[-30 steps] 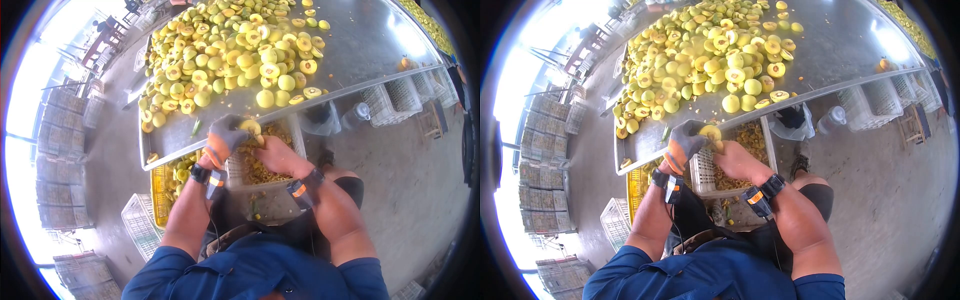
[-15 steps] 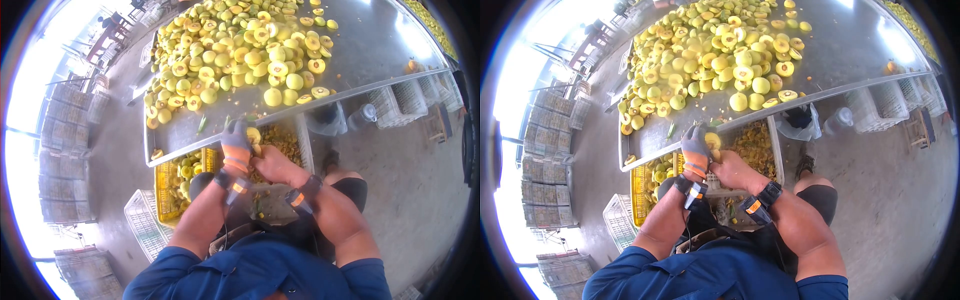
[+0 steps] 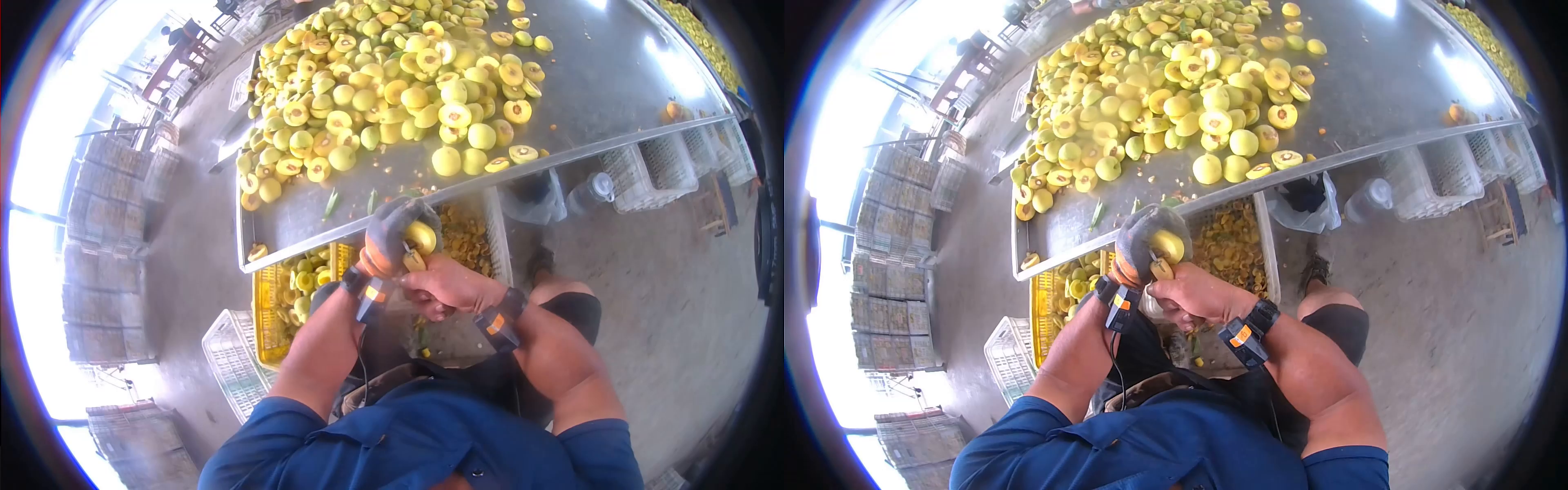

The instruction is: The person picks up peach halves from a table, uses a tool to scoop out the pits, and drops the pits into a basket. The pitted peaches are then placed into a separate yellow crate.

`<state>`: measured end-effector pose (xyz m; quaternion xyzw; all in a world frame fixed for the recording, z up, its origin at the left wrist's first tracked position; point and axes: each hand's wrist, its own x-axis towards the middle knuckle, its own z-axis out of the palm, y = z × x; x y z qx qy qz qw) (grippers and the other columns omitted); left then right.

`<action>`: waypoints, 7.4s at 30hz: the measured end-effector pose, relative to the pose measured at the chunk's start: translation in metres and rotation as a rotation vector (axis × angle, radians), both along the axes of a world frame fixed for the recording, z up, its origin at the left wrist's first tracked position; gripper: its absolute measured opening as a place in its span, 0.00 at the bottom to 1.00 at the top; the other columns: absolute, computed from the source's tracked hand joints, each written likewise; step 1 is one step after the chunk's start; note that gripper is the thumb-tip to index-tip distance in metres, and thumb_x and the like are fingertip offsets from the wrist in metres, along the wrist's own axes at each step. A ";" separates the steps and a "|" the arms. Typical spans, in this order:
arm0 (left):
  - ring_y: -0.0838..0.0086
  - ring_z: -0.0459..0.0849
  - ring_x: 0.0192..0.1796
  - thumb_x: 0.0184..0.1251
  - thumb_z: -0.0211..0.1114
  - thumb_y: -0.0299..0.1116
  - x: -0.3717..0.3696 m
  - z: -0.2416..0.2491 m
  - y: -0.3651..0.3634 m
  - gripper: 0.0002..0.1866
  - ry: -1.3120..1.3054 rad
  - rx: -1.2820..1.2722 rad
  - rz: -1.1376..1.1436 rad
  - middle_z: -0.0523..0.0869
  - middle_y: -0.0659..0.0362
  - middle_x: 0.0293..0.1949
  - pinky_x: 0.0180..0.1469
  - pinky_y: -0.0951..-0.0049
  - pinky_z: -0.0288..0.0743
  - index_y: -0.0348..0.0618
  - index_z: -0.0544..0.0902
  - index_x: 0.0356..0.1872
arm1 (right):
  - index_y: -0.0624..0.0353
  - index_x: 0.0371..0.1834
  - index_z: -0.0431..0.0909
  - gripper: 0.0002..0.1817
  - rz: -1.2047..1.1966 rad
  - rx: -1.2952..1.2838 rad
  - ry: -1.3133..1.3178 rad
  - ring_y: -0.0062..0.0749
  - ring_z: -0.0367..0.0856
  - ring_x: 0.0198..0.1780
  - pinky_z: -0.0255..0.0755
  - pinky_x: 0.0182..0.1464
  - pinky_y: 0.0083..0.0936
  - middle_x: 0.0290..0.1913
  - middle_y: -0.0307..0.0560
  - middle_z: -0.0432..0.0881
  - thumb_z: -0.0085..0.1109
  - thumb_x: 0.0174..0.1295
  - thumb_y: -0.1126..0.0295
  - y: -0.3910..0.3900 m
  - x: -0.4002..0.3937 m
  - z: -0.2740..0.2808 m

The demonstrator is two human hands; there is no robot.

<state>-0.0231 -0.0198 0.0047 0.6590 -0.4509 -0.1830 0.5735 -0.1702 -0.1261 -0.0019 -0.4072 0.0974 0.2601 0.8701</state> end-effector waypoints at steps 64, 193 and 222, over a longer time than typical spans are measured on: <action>0.66 0.87 0.59 0.71 0.67 0.41 0.021 -0.008 0.010 0.32 0.880 -0.012 0.023 0.88 0.50 0.58 0.62 0.66 0.81 0.28 0.78 0.70 | 0.70 0.50 0.77 0.15 -0.428 -1.036 -0.296 0.73 0.85 0.48 0.78 0.50 0.53 0.40 0.73 0.86 0.62 0.70 0.67 -0.021 0.017 0.006; 0.56 0.93 0.42 0.66 0.71 0.26 -0.010 -0.010 0.006 0.14 0.126 0.046 0.219 0.92 0.51 0.42 0.45 0.62 0.86 0.38 0.87 0.52 | 0.51 0.34 0.70 0.11 -0.065 0.073 0.014 0.18 0.66 0.18 0.62 0.20 0.24 0.23 0.31 0.65 0.54 0.78 0.66 0.003 -0.006 -0.003; 0.62 0.93 0.46 0.71 0.76 0.36 0.051 -0.006 0.194 0.15 -0.308 0.806 0.899 0.95 0.52 0.44 0.54 0.64 0.83 0.37 0.92 0.51 | 0.68 0.49 0.78 0.19 -0.207 -1.141 -0.382 0.71 0.87 0.42 0.81 0.49 0.58 0.36 0.71 0.87 0.62 0.69 0.61 0.006 -0.015 -0.018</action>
